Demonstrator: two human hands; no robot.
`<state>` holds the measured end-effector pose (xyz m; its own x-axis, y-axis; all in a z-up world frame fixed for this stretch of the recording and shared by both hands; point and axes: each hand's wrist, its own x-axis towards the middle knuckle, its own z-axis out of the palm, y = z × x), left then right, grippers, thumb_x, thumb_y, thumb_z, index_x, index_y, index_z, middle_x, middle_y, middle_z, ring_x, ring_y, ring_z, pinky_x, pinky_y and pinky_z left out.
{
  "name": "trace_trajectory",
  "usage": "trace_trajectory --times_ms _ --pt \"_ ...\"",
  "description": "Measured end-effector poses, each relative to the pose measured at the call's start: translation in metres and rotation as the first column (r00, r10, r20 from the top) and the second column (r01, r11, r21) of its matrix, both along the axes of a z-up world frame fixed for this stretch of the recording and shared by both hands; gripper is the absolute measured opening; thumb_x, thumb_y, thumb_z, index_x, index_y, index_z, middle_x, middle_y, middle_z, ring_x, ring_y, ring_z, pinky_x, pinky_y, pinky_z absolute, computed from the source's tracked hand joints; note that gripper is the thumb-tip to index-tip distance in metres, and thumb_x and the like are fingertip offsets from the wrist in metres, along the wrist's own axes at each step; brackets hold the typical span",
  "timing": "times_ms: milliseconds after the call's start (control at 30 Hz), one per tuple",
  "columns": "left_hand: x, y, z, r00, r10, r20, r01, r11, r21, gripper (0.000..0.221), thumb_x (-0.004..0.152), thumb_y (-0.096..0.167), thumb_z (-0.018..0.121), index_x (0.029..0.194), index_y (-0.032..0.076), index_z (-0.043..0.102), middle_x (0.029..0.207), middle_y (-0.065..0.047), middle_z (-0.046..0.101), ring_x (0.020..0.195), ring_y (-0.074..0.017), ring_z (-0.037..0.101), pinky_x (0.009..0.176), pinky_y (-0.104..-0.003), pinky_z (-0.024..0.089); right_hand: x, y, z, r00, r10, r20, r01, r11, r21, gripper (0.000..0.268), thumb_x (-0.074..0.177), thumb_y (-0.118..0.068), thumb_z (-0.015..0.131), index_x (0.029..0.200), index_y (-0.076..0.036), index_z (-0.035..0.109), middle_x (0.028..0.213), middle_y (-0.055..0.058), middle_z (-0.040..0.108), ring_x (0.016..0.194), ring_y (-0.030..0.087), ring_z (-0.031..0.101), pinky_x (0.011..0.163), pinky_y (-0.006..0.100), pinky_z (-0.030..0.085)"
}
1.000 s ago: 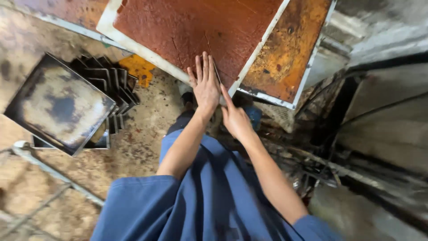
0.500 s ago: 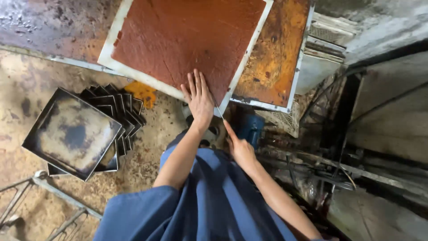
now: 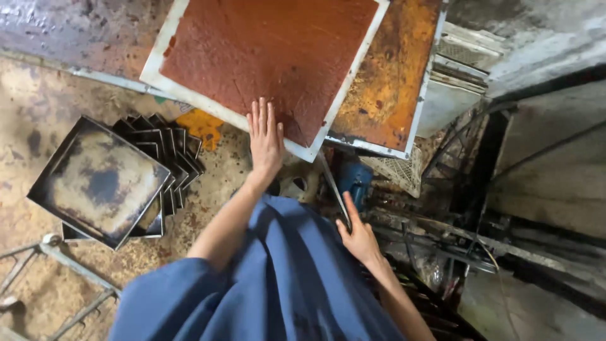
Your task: The person uses a metal frame with parallel bars to press and score a rectangular block of reddish-brown paste on a workbench. They then use a long knife to cut the paste into smaller rectangular pieces along the scored lines. Finally, the person places a metal tray over the cut paste and moves it to a nearby rack.
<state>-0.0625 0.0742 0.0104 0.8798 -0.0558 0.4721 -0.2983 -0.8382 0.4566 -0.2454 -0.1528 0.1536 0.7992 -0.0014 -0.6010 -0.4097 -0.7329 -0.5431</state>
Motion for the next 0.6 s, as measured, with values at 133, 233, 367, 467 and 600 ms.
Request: trace_trajectory --times_ms 133,233,367,467,600 --pt "-0.016 0.036 0.015 0.945 -0.299 -0.133 0.313 0.944 0.106 0.102 0.071 0.033 0.089 0.155 0.001 0.043 0.168 -0.017 0.028 0.158 -0.0372 0.019 0.13 -0.051 0.008 0.016 0.007 -0.045 0.95 -0.283 0.134 0.261 0.952 0.16 0.078 0.094 -0.019 0.064 0.162 -0.023 0.025 0.052 0.02 0.066 0.045 0.036 0.068 0.042 0.041 0.056" --pt "0.007 0.039 0.017 0.931 -0.316 -0.182 0.348 0.919 0.187 0.115 0.07 0.05 0.087 0.162 0.005 0.034 0.17 -0.015 0.025 0.158 -0.0345 0.018 0.129 -0.052 0.007 0.087 0.054 -0.022 0.92 -0.316 0.232 0.296 0.948 0.119 0.074 0.089 -0.033 0.073 0.154 -0.015 0.042 0.109 0.033 0.07 0.097 0.05 0.07 0.08 0.06 0.055" --pt "0.027 0.032 0.014 0.92 -0.343 -0.192 0.381 0.898 0.22 0.118 0.066 0.049 0.089 0.161 0.004 0.035 0.169 -0.017 0.028 0.158 -0.0346 0.022 0.128 -0.058 0.005 0.138 0.06 -0.1 0.881 -0.432 0.191 0.307 0.831 0.464 0.059 0.09 -0.012 0.071 0.139 -0.007 0.038 0.064 0.015 0.066 0.028 0.028 0.058 0.02 0.032 0.046" --pt "0.036 0.041 0.021 0.914 -0.374 -0.156 0.401 0.89 0.217 0.122 0.06 0.047 0.092 0.16 0.003 0.037 0.168 -0.02 0.029 0.156 -0.038 0.024 0.127 -0.06 0.009 0.143 0.05 -0.069 0.923 -0.271 0.273 0.174 0.927 0.332 0.069 0.09 -0.013 0.071 0.147 -0.001 0.033 0.046 0.016 0.059 0.035 0.034 0.062 0.032 0.044 0.05" --pt "0.068 0.072 0.027 0.922 -0.347 -0.171 0.345 0.938 -0.041 0.086 0.084 0.047 0.077 0.154 0.006 0.047 0.164 -0.02 0.035 0.154 -0.0402 0.027 0.125 -0.058 0.018 0.13 0.003 -0.096 0.941 -0.261 0.215 0.159 0.903 0.4 0.037 0.088 -0.007 0.072 0.124 -0.008 0.063 0.042 0.009 0.058 0.028 0.024 0.06 0.026 0.03 0.045"
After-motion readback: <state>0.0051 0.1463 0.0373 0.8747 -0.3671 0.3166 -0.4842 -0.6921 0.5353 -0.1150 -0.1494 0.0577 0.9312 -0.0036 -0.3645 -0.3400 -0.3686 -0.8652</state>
